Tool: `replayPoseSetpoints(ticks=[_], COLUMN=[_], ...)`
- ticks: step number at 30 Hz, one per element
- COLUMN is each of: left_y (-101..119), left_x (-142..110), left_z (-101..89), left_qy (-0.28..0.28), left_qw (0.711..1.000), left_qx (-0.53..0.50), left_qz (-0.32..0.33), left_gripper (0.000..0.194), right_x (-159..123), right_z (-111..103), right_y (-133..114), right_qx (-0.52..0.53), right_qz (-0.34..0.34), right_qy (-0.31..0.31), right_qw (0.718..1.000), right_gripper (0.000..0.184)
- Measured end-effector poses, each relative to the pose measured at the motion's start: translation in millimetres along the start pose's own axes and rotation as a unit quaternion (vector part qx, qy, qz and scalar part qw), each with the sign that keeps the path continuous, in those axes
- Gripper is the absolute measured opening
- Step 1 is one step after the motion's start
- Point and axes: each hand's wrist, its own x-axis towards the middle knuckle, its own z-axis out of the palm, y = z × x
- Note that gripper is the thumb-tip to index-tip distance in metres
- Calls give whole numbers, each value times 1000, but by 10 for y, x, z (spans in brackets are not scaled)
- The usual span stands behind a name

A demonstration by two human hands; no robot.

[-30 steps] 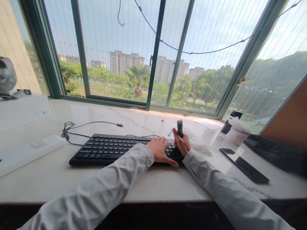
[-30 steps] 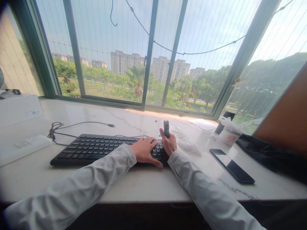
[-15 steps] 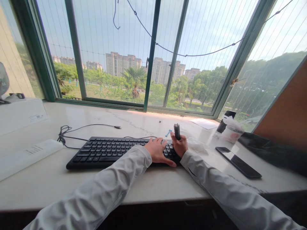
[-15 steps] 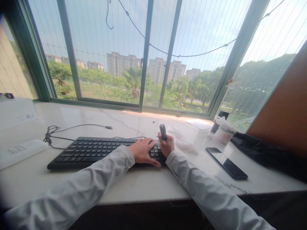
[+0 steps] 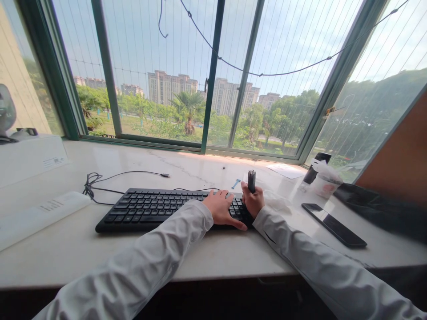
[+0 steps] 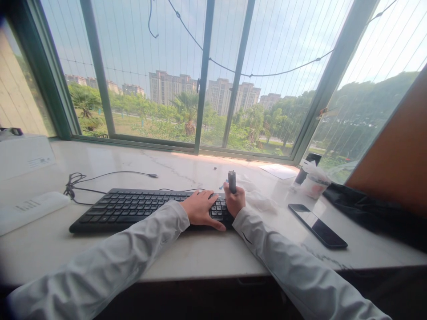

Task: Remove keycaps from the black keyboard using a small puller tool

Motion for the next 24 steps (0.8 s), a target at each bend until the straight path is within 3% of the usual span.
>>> replayPoseSetpoints(ticks=[12, 24], left_y=[11, 10], left_x=[-5, -5], left_z=[-19, -18], left_qy=[-7, -5], left_qw=[1000, 1000], left_qx=[0, -6], left_qz=[-3, -6], left_gripper=[121, 120], right_x=[-22, -34], right_z=[-5, -8], right_y=[-3, -46], right_qx=[-16, 44], right_qz=[-17, 4], right_qy=[2, 4], right_qw=[1000, 999], right_gripper=[47, 47])
